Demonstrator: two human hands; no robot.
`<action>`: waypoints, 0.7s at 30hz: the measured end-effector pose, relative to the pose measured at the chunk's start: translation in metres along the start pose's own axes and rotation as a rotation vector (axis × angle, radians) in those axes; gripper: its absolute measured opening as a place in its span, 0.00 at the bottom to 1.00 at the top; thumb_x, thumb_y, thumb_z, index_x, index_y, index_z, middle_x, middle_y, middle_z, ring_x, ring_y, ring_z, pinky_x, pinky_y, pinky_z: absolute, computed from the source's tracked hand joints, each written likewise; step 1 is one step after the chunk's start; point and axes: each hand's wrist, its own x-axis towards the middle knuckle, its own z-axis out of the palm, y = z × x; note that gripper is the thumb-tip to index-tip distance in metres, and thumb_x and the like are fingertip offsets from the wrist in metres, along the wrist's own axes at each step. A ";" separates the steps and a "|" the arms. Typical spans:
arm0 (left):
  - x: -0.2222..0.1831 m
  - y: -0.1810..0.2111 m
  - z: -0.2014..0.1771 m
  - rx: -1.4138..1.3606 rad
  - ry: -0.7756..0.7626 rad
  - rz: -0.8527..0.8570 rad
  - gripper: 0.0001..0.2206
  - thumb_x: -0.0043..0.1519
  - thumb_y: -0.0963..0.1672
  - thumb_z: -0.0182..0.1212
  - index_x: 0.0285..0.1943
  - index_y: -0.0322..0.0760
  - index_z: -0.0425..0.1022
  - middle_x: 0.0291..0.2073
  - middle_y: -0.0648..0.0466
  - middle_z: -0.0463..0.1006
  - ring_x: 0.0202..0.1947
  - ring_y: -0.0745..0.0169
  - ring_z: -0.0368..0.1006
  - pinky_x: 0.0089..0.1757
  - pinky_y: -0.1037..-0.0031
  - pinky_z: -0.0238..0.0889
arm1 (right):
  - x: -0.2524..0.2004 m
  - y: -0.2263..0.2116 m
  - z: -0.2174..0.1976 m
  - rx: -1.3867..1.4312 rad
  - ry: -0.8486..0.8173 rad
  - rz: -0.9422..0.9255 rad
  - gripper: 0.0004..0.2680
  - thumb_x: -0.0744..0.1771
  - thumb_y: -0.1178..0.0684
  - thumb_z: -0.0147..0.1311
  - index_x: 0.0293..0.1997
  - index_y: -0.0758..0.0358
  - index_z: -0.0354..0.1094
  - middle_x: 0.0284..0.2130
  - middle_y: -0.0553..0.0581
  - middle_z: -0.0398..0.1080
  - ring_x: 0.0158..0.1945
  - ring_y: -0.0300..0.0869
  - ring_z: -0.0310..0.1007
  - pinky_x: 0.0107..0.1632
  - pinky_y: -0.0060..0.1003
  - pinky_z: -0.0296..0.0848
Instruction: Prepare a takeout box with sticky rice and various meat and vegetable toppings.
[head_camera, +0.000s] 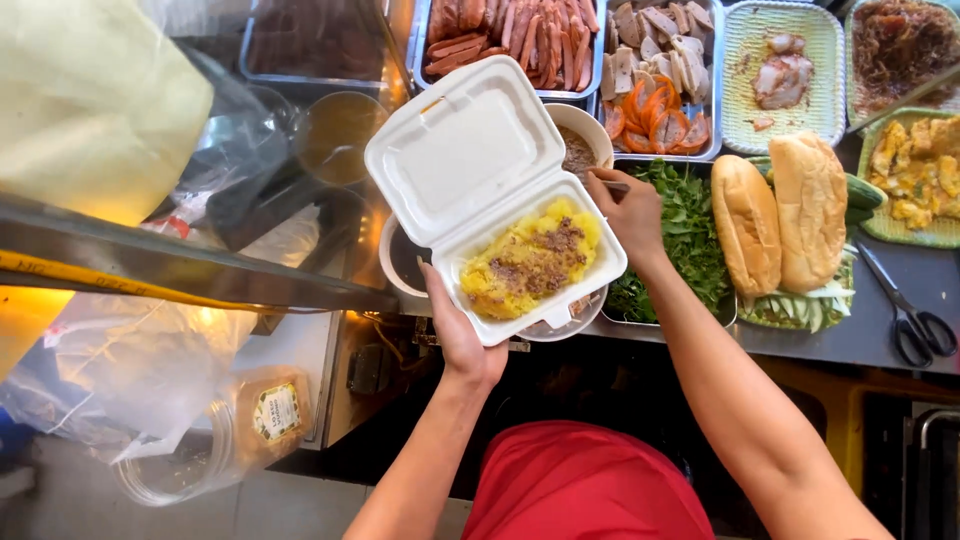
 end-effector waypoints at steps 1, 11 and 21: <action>0.000 -0.006 0.004 0.007 -0.029 -0.020 0.33 0.70 0.59 0.32 0.77 0.39 0.56 0.71 0.50 0.64 0.69 0.51 0.61 0.65 0.59 0.56 | 0.003 0.005 -0.004 0.067 -0.022 0.054 0.14 0.70 0.51 0.57 0.60 0.67 0.71 0.38 0.57 0.80 0.38 0.37 0.81 0.41 0.32 0.79; -0.046 -0.079 0.081 0.271 -0.142 -0.092 0.34 0.68 0.60 0.33 0.77 0.40 0.56 0.71 0.49 0.64 0.69 0.49 0.63 0.64 0.57 0.57 | -0.121 0.055 -0.258 -0.299 0.472 0.058 0.11 0.69 0.50 0.58 0.52 0.64 0.76 0.39 0.63 0.80 0.40 0.43 0.83 0.45 0.37 0.78; -0.083 -0.348 0.143 0.301 -0.268 -0.409 0.38 0.65 0.64 0.34 0.75 0.38 0.60 0.67 0.50 0.70 0.65 0.52 0.67 0.61 0.61 0.62 | -0.180 0.203 -0.419 -0.839 0.067 0.100 0.20 0.61 0.58 0.56 0.60 0.60 0.69 0.42 0.68 0.75 0.45 0.63 0.73 0.50 0.53 0.73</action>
